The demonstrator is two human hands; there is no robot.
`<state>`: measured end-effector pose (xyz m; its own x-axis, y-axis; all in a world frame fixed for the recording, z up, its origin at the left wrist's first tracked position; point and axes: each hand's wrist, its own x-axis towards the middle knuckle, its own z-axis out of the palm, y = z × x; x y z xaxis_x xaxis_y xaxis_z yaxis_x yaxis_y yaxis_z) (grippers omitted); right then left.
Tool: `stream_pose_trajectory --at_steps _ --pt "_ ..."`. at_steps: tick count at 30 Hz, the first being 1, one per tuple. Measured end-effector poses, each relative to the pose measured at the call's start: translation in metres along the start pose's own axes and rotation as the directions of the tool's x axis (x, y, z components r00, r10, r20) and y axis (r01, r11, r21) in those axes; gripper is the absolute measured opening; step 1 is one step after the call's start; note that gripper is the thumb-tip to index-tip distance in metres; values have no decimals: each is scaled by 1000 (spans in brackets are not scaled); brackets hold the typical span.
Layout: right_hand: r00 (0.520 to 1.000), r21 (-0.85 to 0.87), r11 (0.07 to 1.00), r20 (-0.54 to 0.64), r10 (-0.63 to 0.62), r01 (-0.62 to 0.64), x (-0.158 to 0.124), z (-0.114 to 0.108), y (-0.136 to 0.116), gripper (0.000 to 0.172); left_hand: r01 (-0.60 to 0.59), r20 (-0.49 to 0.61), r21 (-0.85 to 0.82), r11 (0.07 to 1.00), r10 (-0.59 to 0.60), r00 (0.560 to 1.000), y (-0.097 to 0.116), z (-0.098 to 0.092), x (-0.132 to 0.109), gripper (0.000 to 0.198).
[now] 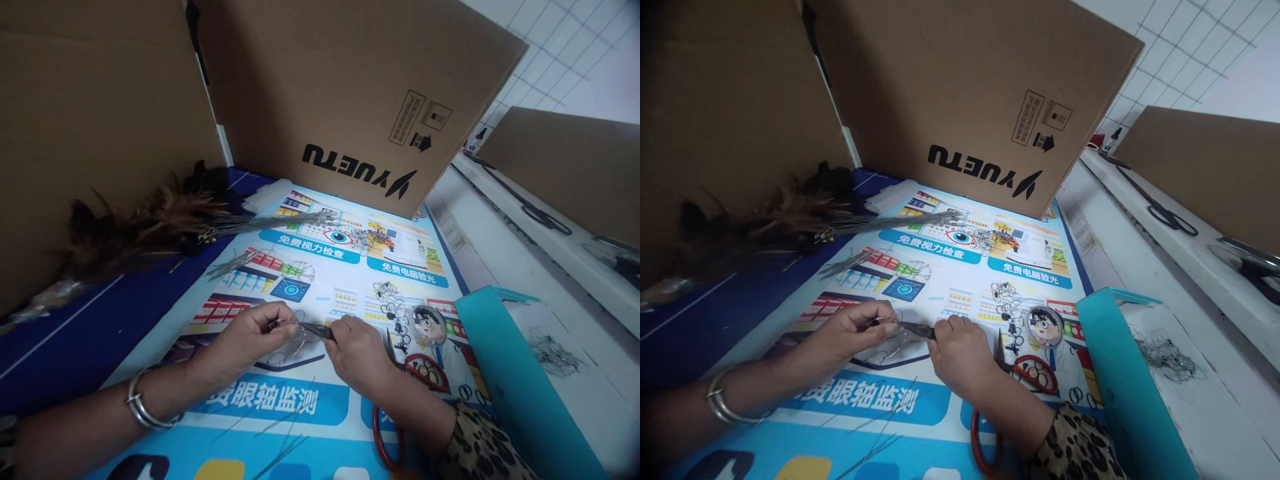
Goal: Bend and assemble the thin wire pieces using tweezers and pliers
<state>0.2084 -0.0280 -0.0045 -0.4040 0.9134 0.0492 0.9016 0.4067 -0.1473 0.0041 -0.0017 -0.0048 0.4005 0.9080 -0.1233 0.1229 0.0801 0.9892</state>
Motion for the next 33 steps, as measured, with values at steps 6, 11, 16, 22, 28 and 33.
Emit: stream_pose_trajectory --at_steps 6,11,16,22,28,33 --pt "999 24 999 43 25 -26 0 -8 -1 22 80 100 -82 993 -72 992 -7 -3 2 22" --pt "999 31 999 32 25 -26 1 -7 -1 23 102 126 -127 987 -86 988 -7 -4 1 19" --pt "999 42 999 27 19 -20 0 -5 -2 22 99 104 -145 985 -84 991 -4 -3 1 19" --pt "999 42 999 18 30 -30 0 -4 -4 24 78 68 -117 990 -71 995 -5 -2 1 20" --pt "999 62 997 32 41 -43 1 -7 -5 25 27 52 -74 997 -23 998 -3 -1 2 19" --pt "998 66 996 39 53 -55 1 -7 -5 26 28 60 -55 998 -25 998 -4 -1 2 21"
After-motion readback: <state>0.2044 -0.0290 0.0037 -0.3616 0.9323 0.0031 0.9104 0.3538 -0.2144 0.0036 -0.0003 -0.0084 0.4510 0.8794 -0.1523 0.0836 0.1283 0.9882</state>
